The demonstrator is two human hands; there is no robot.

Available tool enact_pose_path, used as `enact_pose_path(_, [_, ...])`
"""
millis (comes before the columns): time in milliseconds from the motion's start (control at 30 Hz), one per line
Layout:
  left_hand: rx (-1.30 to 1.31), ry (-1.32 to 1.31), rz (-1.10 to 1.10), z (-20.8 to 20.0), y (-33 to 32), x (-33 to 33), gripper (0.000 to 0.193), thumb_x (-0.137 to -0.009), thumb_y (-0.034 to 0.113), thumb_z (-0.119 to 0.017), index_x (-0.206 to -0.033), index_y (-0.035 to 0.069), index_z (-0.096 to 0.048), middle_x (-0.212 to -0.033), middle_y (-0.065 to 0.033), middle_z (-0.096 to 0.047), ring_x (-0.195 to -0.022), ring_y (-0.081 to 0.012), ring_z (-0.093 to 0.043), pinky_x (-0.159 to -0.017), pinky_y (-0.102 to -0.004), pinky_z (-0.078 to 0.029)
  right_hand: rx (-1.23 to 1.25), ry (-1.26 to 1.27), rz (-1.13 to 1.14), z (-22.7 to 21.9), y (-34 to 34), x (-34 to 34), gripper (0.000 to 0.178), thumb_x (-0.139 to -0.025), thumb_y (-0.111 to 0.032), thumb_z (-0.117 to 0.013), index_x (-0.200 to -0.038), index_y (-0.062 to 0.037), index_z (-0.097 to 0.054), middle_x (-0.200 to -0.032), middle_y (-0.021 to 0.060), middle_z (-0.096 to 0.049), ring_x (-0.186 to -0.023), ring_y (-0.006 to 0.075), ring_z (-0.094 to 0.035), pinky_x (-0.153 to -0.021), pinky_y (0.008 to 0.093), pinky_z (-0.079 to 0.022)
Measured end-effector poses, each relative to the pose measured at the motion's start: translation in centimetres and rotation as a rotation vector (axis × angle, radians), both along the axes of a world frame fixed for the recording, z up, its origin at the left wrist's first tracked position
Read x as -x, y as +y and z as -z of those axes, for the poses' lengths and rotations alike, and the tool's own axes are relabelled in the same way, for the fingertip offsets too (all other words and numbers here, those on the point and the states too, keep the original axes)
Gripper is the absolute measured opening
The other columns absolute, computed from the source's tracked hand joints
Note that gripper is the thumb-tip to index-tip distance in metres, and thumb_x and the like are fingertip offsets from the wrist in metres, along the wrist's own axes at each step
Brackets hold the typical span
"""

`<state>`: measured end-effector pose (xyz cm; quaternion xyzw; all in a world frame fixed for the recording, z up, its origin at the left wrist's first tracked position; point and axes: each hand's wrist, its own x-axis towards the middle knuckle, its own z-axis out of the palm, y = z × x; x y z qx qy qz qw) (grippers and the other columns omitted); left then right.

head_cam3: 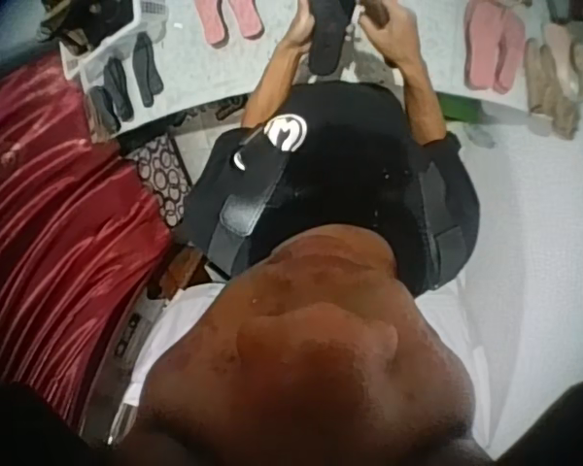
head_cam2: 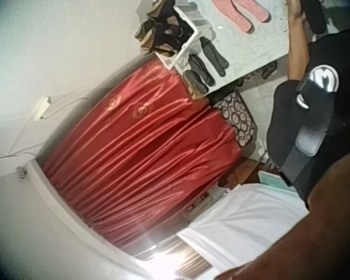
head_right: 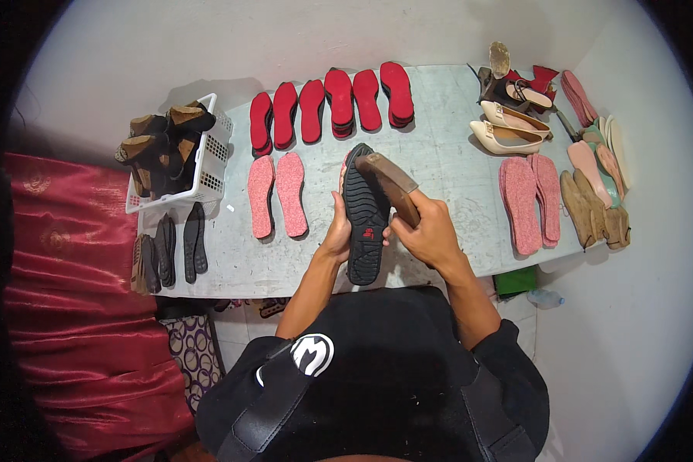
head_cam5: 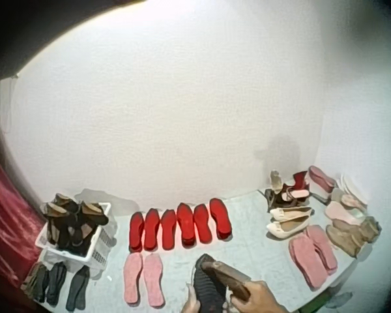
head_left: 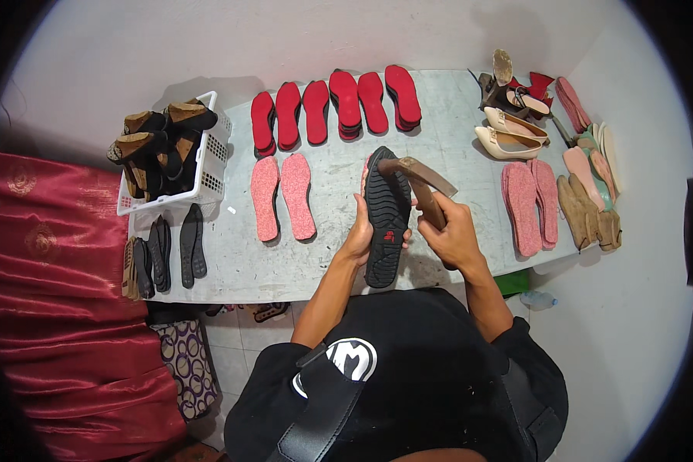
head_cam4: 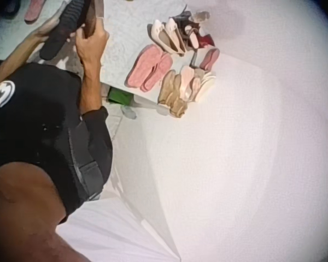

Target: The person presses a shoe sole onto a shoe insole by hand, then secures it by hammering around the edges with a hammer.

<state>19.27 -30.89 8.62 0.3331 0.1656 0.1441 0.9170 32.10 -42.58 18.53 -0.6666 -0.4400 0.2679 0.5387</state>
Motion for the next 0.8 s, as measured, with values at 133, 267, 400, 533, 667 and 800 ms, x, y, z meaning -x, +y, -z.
enact_pose_path(133, [0.019,0.021,0.042,0.2,0.4,0.0,0.098,-0.081,0.084,-0.011,-0.124,0.005,-0.050,-0.096,-0.0123,-0.062,-0.076,-0.0229,-0.065,-0.065,-0.0390,-0.061,-0.059,-0.091,0.016,2.0,0.2,-0.1,0.029,-0.076,-0.002,-0.061,-0.104,0.0000,-0.064,-0.073,0.0098,-0.065,-0.060,0.0142,-0.061,-0.058,0.0283,-0.047])
enact_pose_path(267, [0.001,-0.009,0.006,-0.4,0.4,-0.2,0.095,-0.083,0.082,-0.011,-0.134,0.008,-0.042,-0.119,-0.0123,-0.057,-0.074,-0.0216,-0.062,-0.061,-0.0355,-0.058,0.005,-0.016,0.002,0.8,0.1,-0.1,0.031,-0.076,-0.001,-0.061,-0.107,-0.0005,-0.063,-0.078,0.0107,-0.066,-0.063,0.0163,-0.063,-0.061,0.0288,-0.048])
enact_pose_path(400, [0.022,-0.058,-0.003,-0.2,0.8,-0.8,0.092,-0.086,0.079,-0.010,-0.135,0.007,-0.041,-0.119,-0.0138,-0.058,-0.075,-0.0223,-0.063,-0.062,-0.0356,-0.059,-0.004,-0.019,0.018,0.7,0.0,0.1,0.031,-0.075,-0.001,-0.060,-0.106,0.0008,-0.063,-0.077,0.0087,-0.066,-0.064,0.0141,-0.063,-0.061,0.0285,-0.049])
enact_pose_path(533, [-0.015,0.029,0.003,-0.2,1.3,-1.0,0.090,-0.087,0.078,-0.011,-0.125,0.006,-0.049,-0.096,-0.0136,-0.062,-0.082,-0.0255,-0.067,-0.066,-0.0400,-0.061,-0.053,-0.228,-0.025,2.1,0.0,-0.1,0.036,-0.079,0.003,-0.062,-0.114,0.0078,-0.059,-0.077,0.0125,-0.067,-0.070,0.0179,-0.071,-0.062,0.0302,-0.055])
enact_pose_path(667, [-0.062,-0.012,-0.002,-0.1,1.4,-1.1,0.087,-0.088,0.077,-0.013,-0.135,0.009,-0.040,-0.114,-0.0141,-0.060,-0.079,-0.0244,-0.066,-0.064,-0.0366,-0.060,0.020,0.098,0.025,1.2,0.3,0.6,0.029,-0.079,0.000,-0.061,-0.107,0.0046,-0.060,-0.069,0.0074,-0.062,-0.059,0.0110,-0.060,-0.055,0.0278,-0.048])
enact_pose_path(800, [-0.023,-0.048,0.000,0.6,1.7,-1.1,0.088,-0.087,0.078,-0.014,-0.135,0.009,-0.041,-0.111,-0.0128,-0.060,-0.087,-0.0251,-0.066,-0.071,-0.0395,-0.060,-0.035,-0.040,0.035,1.7,-0.1,0.6,0.018,-0.078,-0.002,-0.060,-0.096,0.0025,-0.060,-0.061,0.0014,-0.056,-0.050,0.0058,-0.052,-0.047,0.0250,-0.041])
